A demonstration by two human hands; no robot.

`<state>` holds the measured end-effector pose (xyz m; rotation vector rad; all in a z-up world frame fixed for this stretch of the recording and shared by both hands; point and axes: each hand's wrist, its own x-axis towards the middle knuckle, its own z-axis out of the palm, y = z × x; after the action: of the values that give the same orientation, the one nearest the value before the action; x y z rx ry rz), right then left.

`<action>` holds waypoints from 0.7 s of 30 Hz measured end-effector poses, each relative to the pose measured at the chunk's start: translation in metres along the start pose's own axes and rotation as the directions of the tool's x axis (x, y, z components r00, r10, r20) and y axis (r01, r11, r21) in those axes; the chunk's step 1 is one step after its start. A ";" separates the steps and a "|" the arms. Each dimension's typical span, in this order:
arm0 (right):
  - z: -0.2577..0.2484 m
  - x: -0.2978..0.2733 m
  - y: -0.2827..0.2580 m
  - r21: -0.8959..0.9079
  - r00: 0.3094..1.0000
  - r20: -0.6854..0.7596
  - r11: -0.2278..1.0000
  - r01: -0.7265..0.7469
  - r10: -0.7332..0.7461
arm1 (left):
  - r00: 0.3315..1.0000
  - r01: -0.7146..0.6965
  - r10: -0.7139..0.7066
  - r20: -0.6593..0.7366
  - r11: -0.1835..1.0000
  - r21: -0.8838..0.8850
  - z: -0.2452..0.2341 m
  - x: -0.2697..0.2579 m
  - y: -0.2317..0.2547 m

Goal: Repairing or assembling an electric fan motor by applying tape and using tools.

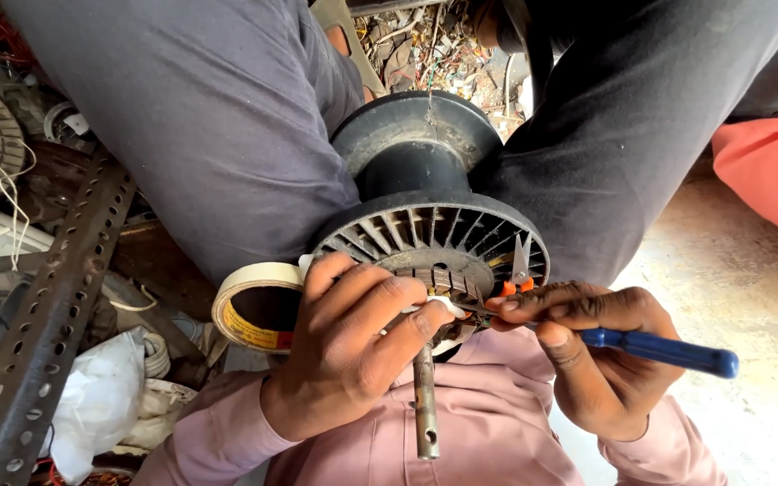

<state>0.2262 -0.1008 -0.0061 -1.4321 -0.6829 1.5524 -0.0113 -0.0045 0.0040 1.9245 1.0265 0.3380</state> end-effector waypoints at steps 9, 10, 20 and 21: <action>-0.004 0.027 0.009 0.178 0.986 0.060 0.970 -0.164 0.156 | 0.999 -0.006 0.004 0.039 0.999 0.049 0.001 0.000 0.003; -0.005 0.028 0.008 0.179 0.986 0.059 0.970 -0.165 0.156 | 0.999 -0.005 0.003 0.040 0.999 0.049 0.000 0.001 0.004; -0.013 0.043 0.000 0.163 0.962 0.214 0.965 -0.204 0.167 | 0.991 0.113 -0.112 0.072 0.994 -0.009 -0.007 0.014 0.013; -0.014 0.042 -0.001 0.157 0.956 0.219 0.960 -0.230 0.193 | 0.989 0.128 -0.126 0.074 0.992 -0.021 -0.006 0.015 0.013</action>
<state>0.2428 -0.0662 -0.0281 -1.2538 -0.5009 1.8970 0.0011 0.0071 0.0160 1.8249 1.0857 0.2071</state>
